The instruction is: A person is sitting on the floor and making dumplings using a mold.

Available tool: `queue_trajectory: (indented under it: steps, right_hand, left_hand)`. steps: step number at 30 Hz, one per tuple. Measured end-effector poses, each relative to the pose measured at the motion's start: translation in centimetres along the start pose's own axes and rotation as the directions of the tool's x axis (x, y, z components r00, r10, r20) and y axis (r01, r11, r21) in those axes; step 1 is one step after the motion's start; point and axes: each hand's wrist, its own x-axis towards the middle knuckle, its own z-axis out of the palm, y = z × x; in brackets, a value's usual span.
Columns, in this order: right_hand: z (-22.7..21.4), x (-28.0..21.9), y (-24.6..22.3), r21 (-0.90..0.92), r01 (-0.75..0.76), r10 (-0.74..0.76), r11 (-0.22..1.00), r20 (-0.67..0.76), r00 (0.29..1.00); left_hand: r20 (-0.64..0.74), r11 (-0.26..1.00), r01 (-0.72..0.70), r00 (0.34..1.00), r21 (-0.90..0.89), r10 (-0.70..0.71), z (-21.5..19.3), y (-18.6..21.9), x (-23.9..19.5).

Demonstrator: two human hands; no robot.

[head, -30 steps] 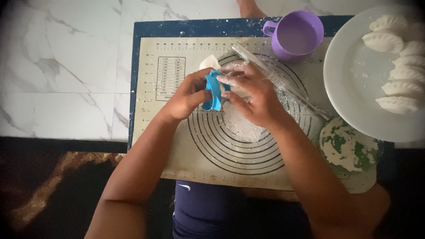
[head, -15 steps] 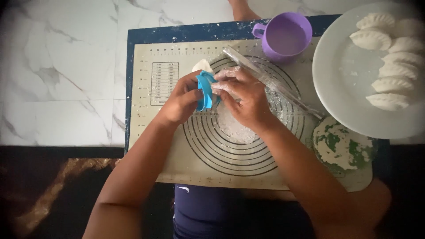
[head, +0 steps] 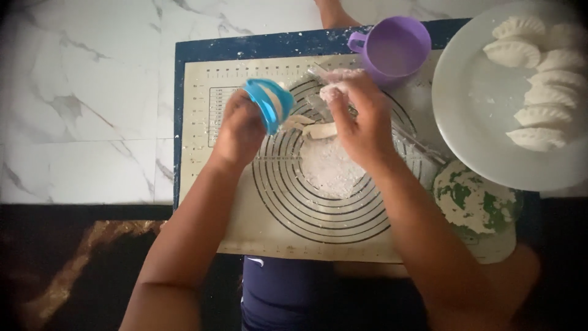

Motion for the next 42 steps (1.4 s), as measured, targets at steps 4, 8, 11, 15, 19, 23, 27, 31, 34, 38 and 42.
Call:
queue_trajectory:
  steps: [4, 8, 11, 15, 19, 23, 27, 31, 34, 38, 42]
  right_hand:
    - [0.1, -0.6, 0.2, -0.139, 0.043, -0.016, 0.989, 0.185, 0.983]
    - [0.2, -1.4, 0.3, -0.423, 0.057, 0.17, 0.904, 0.48, 0.861]
    - [0.6, -1.6, 0.6, -0.518, 0.083, 0.239, 0.851, 0.524, 0.817]
    - [0.8, -1.8, 0.7, -0.52, 0.158, 0.165, 0.839, 0.521, 0.837]
    - [0.9, -2.1, 1.5, -0.492, 0.169, 0.108, 0.854, 0.486, 0.868]
    - [0.9, -1.5, 0.7, -0.291, 0.116, 0.022, 0.95, 0.43, 0.903]
    - [3.9, -2.8, 0.9, -0.348, 0.312, -0.176, 0.884, 0.372, 0.912]
    - [3.9, -2.2, -1.0, -0.355, 0.083, 0.102, 0.931, 0.473, 0.875]
    - [4.5, -2.8, 0.0, -0.449, 0.236, -0.019, 0.862, 0.436, 0.9]
    - [4.6, -2.5, -0.6, -0.434, 0.192, 0.047, 0.88, 0.482, 0.875]
    - [5.5, -3.3, 0.1, -0.447, 0.28, -0.042, 0.849, 0.472, 0.88]
  left_hand:
    - [-0.068, 0.999, -0.035, 0.997, 0.037, 0.037, -1.4, 0.7, 0.5]
    - [-0.108, 0.997, -0.038, 0.993, 0.064, 0.045, 0.0, 1.6, 0.4]
    - [-0.126, 0.995, -0.023, 0.991, 0.101, 0.036, -0.2, 1.4, 0.4]
    - [-0.123, 0.993, -0.007, 0.992, 0.114, 0.021, -0.2, 1.5, 0.2]
    - [-0.101, 0.993, 0.003, 0.995, 0.114, 0.009, -0.9, 1.4, 0.7]
    - [-0.142, 0.986, -0.012, 0.989, 0.165, 0.036, -1.1, 1.7, 0.6]
    - [-0.152, 0.98, -0.018, 0.987, 0.196, 0.049, -3.1, 1.2, 0.5]
    - [-0.182, 0.994, -0.028, 0.982, 0.103, 0.047, -2.0, 1.0, 0.4]
    - [-0.186, 0.996, -0.078, 0.979, 0.039, 0.084, -1.4, 1.5, 0.2]
    - [-0.169, 0.997, -0.044, 0.984, 0.065, 0.054, -2.4, 0.9, 0.3]
    - [-0.193, 0.998, -0.026, 0.98, 0.06, 0.037, -2.1, 1.4, 0.3]
